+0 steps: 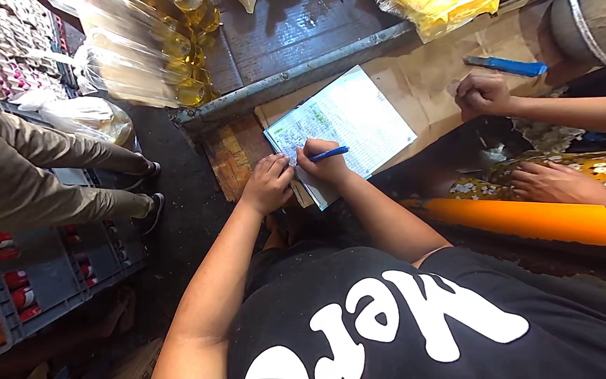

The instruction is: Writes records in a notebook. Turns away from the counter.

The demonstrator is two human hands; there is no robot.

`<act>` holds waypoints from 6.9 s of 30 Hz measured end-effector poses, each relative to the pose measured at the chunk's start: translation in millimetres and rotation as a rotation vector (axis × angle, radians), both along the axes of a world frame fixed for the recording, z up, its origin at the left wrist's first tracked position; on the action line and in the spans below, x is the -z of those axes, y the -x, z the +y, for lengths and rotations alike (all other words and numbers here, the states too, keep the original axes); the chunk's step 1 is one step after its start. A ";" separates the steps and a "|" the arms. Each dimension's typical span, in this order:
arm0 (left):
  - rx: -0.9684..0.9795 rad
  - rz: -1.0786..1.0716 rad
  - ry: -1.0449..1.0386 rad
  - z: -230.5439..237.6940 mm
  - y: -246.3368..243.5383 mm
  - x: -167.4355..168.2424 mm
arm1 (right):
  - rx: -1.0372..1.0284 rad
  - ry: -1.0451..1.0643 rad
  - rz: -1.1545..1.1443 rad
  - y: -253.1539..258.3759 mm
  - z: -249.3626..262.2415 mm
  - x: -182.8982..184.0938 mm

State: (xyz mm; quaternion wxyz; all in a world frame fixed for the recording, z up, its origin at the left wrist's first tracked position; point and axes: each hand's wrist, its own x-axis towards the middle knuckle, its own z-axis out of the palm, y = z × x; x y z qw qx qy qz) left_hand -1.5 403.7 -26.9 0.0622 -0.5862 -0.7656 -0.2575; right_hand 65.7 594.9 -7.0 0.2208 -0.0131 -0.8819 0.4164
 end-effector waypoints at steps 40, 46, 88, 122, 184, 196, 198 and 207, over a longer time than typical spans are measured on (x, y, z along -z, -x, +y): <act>-0.005 -0.025 0.023 -0.8 -0.2 0.5 | 0.068 -0.051 -0.054 -7.4 17.7 -3.5; 0.000 -0.014 0.021 -0.8 0.3 1.4 | 0.081 -0.056 -0.030 -7.5 18.0 -3.4; 0.004 -0.018 0.020 -0.6 0.5 0.0 | 0.149 0.011 -0.040 -15.5 40.2 -14.4; -0.004 0.000 -0.023 -0.4 0.3 0.0 | 0.278 -0.003 -0.023 -14.1 74.6 -17.5; -0.010 -0.061 0.016 -0.7 -0.4 -0.2 | 0.080 -0.021 -0.046 -9.1 -7.4 -3.3; -0.006 -0.045 0.005 0.1 -0.1 0.2 | 0.055 0.016 -0.033 -11.3 1.1 -4.1; -0.002 -0.048 0.011 -0.8 0.3 -0.7 | 0.080 -0.022 -0.046 -11.3 5.1 -5.9; -0.006 -0.053 0.024 -0.9 -0.3 -0.9 | 0.103 -0.079 -0.045 -11.8 5.1 -3.9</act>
